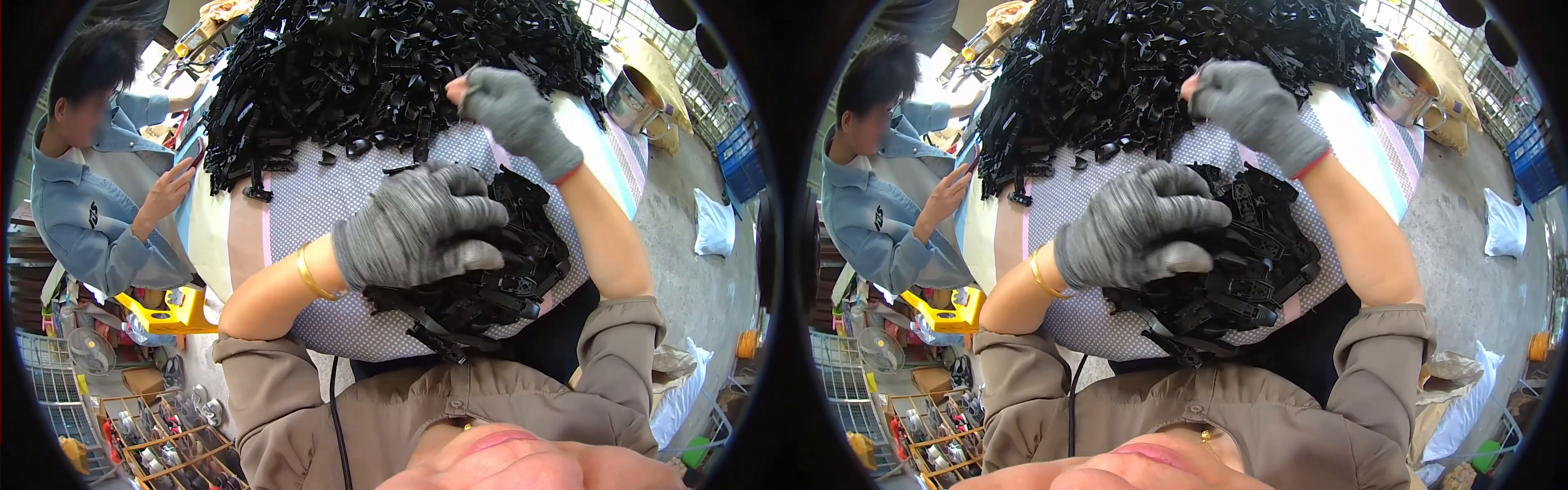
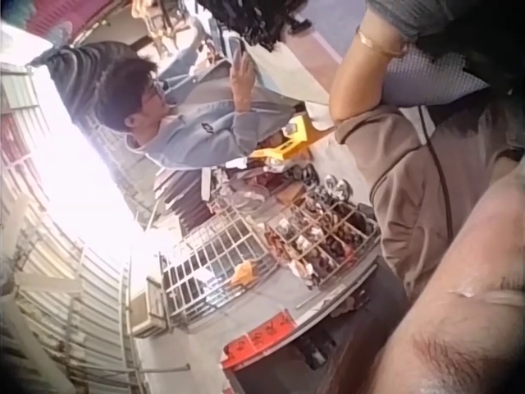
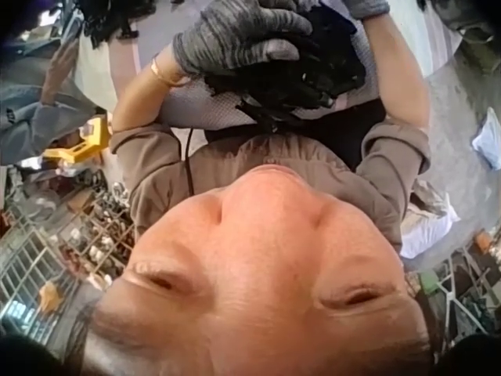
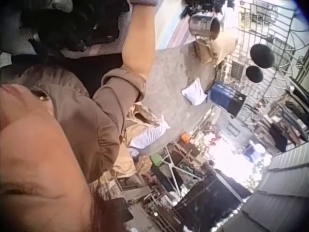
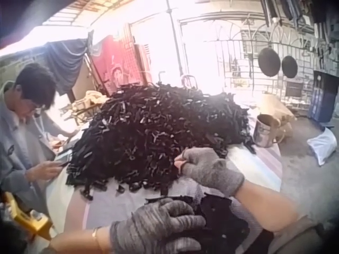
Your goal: Picking up small black plastic components from a pile and sorting them into organized groups on a workbench.
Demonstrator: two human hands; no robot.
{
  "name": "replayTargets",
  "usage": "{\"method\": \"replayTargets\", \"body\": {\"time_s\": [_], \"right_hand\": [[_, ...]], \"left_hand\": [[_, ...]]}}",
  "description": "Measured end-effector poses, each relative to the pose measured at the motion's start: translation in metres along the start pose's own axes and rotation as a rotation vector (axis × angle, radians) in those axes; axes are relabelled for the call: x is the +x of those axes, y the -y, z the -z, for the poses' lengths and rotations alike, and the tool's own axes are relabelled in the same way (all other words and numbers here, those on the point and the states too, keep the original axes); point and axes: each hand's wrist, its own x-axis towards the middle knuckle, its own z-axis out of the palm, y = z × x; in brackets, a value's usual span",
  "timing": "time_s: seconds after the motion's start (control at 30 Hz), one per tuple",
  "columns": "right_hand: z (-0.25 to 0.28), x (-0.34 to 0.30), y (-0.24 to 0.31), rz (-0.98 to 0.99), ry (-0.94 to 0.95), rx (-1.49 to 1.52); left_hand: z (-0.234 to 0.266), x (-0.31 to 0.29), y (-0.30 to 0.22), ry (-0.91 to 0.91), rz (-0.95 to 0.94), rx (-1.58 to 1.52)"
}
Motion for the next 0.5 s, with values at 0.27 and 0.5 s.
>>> {"method": "replayTargets", "body": {"time_s": [0.27, 0.5], "right_hand": [[-0.032, 0.004, 0.013, 0.062, 0.125, -0.738], [-0.029, 0.001, 0.009, 0.228, 0.056, -0.677]], "left_hand": [[0.031, -0.020, 0.121, -0.270, 0.662, 0.587], [0.027, -0.014, 0.125, -0.133, 0.752, 0.497]]}}
